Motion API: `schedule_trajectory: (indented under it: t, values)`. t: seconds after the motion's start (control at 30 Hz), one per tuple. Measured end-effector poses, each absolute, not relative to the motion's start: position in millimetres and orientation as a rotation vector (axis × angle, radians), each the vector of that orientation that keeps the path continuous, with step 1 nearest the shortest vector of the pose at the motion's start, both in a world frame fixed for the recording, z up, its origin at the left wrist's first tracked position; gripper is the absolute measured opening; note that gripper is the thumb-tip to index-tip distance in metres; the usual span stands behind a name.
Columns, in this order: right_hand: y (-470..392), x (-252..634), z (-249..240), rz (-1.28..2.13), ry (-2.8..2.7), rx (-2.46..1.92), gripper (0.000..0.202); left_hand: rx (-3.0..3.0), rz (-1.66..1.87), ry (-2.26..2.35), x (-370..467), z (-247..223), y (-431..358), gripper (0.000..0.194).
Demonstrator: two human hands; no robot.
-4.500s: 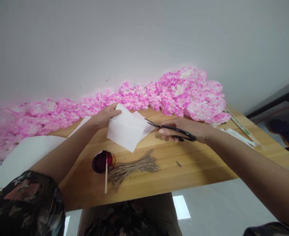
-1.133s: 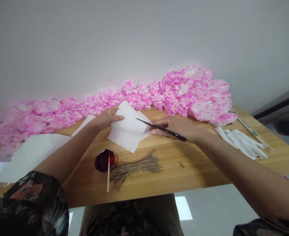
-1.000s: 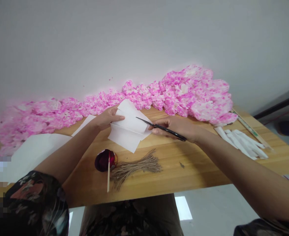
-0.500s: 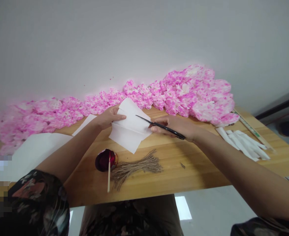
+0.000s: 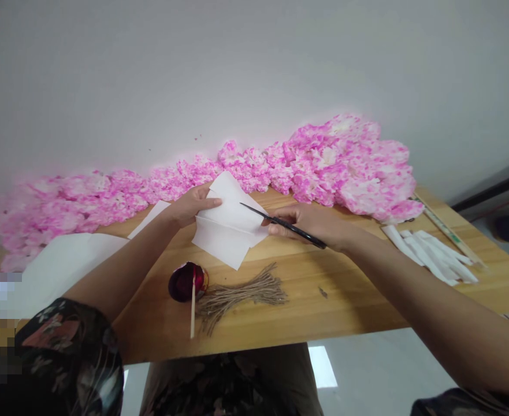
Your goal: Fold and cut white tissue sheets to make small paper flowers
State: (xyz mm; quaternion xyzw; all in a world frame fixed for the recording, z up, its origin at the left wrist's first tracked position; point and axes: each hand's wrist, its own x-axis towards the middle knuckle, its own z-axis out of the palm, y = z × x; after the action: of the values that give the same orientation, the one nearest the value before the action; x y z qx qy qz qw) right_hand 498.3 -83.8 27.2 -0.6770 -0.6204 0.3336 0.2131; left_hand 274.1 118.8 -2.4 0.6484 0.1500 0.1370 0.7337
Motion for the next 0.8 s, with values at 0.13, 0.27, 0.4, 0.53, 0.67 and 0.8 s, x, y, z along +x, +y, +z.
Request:
schedule_trajectory:
  t: [0.13,0.27,0.4,0.53,0.67,0.8]
  values:
    - [-82.0,499.6,29.1,0.948,-1.792,-1.839,0.053,1.410,0.310,0.327,275.3,-0.1,118.2,0.053]
    - [-78.8,498.0,29.0,0.944,-1.803,-1.836,0.054,1.400,0.303,0.308,277.6,1.9,116.7,0.055]
    - [-78.3,496.9,28.0,0.947,-1.799,-1.850,0.055,1.405,0.302,0.314,279.0,3.1,115.6,0.056]
    - [-79.2,497.9,27.6,0.950,-1.778,-1.844,0.057,1.413,0.305,0.329,279.1,4.5,114.7,0.057]
    - [-78.4,498.1,26.4,0.957,-1.732,-1.817,0.058,1.405,0.305,0.341,279.4,5.1,114.3,0.055]
    - [-78.3,497.7,24.0,0.965,-1.682,-1.833,0.056,1.392,0.309,0.331,279.1,4.1,115.2,0.055]
